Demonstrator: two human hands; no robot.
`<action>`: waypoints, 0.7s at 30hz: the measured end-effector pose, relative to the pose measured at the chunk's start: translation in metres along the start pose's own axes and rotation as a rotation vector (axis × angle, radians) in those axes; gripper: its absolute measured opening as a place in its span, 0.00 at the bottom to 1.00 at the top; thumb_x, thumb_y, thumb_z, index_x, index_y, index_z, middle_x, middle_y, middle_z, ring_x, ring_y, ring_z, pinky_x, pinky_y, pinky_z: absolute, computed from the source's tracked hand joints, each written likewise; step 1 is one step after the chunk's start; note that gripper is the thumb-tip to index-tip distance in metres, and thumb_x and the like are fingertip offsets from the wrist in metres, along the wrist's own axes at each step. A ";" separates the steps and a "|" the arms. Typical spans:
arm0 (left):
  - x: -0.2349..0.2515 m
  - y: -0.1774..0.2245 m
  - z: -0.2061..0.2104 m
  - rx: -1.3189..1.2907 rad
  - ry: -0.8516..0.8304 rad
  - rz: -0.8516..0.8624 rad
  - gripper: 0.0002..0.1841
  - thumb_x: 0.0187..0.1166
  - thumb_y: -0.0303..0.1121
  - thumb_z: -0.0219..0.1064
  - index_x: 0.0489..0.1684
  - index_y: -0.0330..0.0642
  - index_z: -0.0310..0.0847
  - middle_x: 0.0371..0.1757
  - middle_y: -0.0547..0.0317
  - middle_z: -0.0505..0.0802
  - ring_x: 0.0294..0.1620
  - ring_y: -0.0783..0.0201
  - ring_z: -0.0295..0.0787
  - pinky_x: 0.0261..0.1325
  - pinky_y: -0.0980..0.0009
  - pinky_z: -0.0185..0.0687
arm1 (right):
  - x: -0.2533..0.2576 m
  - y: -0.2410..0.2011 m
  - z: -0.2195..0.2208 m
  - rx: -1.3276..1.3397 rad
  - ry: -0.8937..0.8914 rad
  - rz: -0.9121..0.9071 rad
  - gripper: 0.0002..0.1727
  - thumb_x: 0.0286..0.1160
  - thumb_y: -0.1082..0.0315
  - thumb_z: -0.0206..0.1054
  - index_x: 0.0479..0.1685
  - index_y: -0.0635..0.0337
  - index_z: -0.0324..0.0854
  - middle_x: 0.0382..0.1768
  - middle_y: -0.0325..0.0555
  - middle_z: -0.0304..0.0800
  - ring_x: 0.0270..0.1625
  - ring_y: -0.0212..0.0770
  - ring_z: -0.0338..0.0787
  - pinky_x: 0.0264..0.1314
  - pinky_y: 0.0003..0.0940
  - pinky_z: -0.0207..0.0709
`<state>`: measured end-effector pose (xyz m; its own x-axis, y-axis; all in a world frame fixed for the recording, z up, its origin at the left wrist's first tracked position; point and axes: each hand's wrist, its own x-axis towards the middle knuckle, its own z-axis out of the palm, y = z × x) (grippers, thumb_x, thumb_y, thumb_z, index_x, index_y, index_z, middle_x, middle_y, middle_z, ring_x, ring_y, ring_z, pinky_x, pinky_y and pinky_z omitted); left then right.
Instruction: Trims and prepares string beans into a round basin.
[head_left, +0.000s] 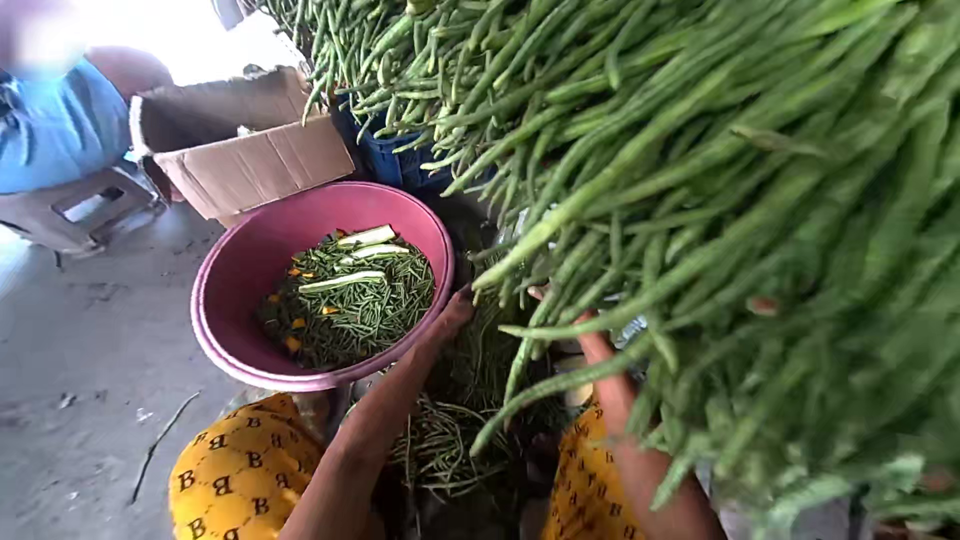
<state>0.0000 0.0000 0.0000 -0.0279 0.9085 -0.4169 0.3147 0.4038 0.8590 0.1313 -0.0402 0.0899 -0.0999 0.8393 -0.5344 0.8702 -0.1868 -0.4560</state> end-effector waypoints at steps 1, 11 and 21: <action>-0.008 0.012 0.002 -0.007 0.019 -0.060 0.20 0.93 0.21 0.45 0.79 0.23 0.66 0.79 0.35 0.78 0.80 0.55 0.75 0.83 0.66 0.63 | -0.015 -0.015 -0.014 -0.025 -0.148 0.161 0.26 0.93 0.76 0.44 0.88 0.77 0.54 0.91 0.65 0.54 0.92 0.52 0.57 0.90 0.34 0.49; 0.103 -0.126 -0.027 -0.061 -0.417 0.365 0.20 0.83 0.25 0.63 0.73 0.33 0.72 0.51 0.55 0.91 0.48 0.69 0.88 0.60 0.69 0.84 | 0.229 0.124 0.079 0.847 0.327 -0.313 0.10 0.85 0.65 0.61 0.57 0.57 0.78 0.30 0.35 0.79 0.25 0.25 0.76 0.28 0.22 0.75; 0.076 -0.151 -0.034 -0.190 -0.379 0.390 0.14 0.80 0.21 0.65 0.62 0.32 0.80 0.44 0.61 0.93 0.39 0.71 0.91 0.48 0.72 0.89 | 0.210 0.110 0.086 1.127 0.146 -0.543 0.13 0.81 0.76 0.59 0.56 0.54 0.83 0.44 0.37 0.94 0.17 0.22 0.73 0.19 0.18 0.69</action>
<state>-0.0818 0.0120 -0.1516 0.4093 0.9062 -0.1059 0.0563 0.0908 0.9943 0.1645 0.0717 -0.1343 -0.1983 0.9794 -0.0376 -0.1678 -0.0717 -0.9832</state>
